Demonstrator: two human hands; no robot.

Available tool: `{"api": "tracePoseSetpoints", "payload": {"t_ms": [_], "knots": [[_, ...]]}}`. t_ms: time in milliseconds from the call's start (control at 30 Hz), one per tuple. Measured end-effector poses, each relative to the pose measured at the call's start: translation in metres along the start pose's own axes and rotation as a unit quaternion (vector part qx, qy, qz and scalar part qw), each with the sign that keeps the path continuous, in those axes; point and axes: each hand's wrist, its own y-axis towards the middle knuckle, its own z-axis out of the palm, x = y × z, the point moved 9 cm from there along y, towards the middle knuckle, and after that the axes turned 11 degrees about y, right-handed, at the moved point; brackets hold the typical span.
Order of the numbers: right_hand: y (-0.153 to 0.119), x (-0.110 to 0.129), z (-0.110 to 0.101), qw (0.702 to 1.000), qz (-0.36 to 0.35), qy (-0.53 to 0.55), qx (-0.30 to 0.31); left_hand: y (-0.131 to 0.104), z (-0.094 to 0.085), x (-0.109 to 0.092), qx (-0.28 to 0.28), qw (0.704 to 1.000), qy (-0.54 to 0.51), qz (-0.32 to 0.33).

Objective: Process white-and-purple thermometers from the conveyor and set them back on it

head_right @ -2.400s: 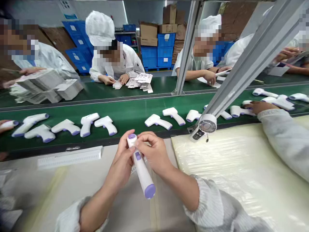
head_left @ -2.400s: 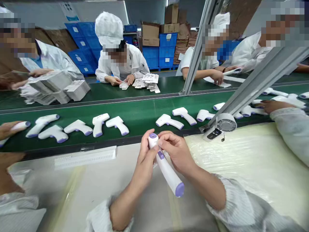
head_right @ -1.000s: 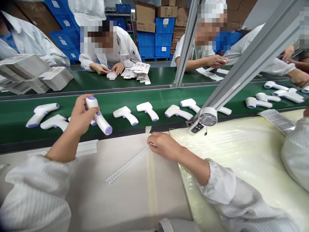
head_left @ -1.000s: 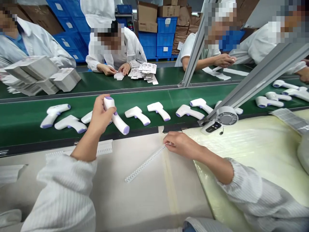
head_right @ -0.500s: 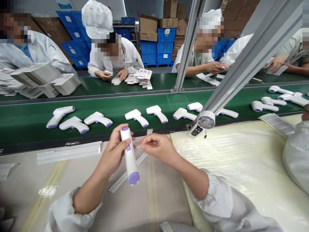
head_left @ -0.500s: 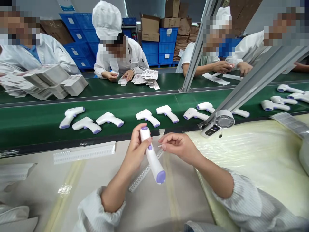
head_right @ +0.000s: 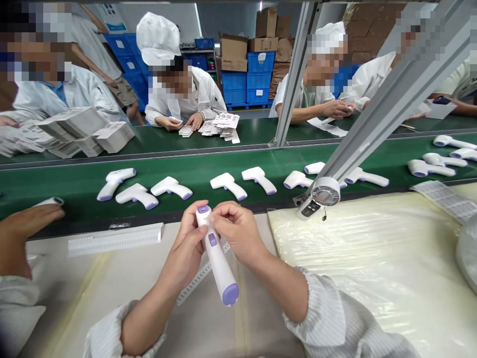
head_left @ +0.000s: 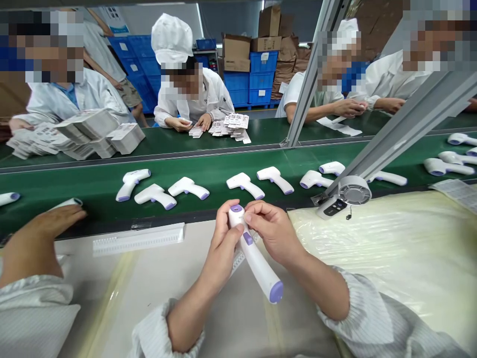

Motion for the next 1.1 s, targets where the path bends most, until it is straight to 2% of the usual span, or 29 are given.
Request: {"api": "tracePoseSetpoints", "payload": {"t_ms": [333,467,633,733,800,833,900,933,967,1033,1100], "knots": [[-0.001,0.006,-0.001,0.998,-0.037,-0.052,-0.003,0.001,-0.001,0.005,-0.003,1.0,0.019,0.015],[0.001,0.006,-0.001,0.999,-0.042,-0.033,-0.011,0.002,-0.004,0.004,-0.007,0.999,0.025,0.033],[0.004,-0.008,-0.005,0.995,0.041,0.086,-0.024,0.006,0.003,0.004,0.036,0.998,-0.043,0.036],[-0.005,-0.01,-0.013,0.993,0.066,0.079,-0.051,0.014,0.001,-0.003,0.035,0.991,-0.095,0.084],[-0.01,-0.013,-0.015,0.995,0.095,0.022,-0.027,0.028,-0.012,-0.01,-0.006,0.988,-0.065,0.139],[-0.009,-0.016,-0.015,0.994,0.109,-0.02,-0.002,0.039,-0.018,-0.014,-0.02,0.986,-0.016,0.164],[0.006,-0.021,-0.019,0.985,0.103,-0.133,0.041,0.071,-0.033,-0.023,-0.033,0.97,0.146,0.193],[0.02,-0.019,-0.024,0.973,0.07,-0.216,0.048,0.091,-0.042,-0.026,-0.033,0.952,0.234,0.195],[0.037,-0.017,-0.03,0.951,0.025,-0.306,0.044,0.112,-0.058,-0.031,-0.053,0.927,0.319,0.19],[0.073,-0.011,-0.036,0.864,-0.074,-0.497,0.038,0.151,-0.106,-0.046,-0.126,0.905,0.365,0.176],[0.104,-0.018,-0.039,0.814,-0.103,-0.569,0.051,0.18,-0.156,-0.059,-0.192,0.888,0.387,0.156]]}}
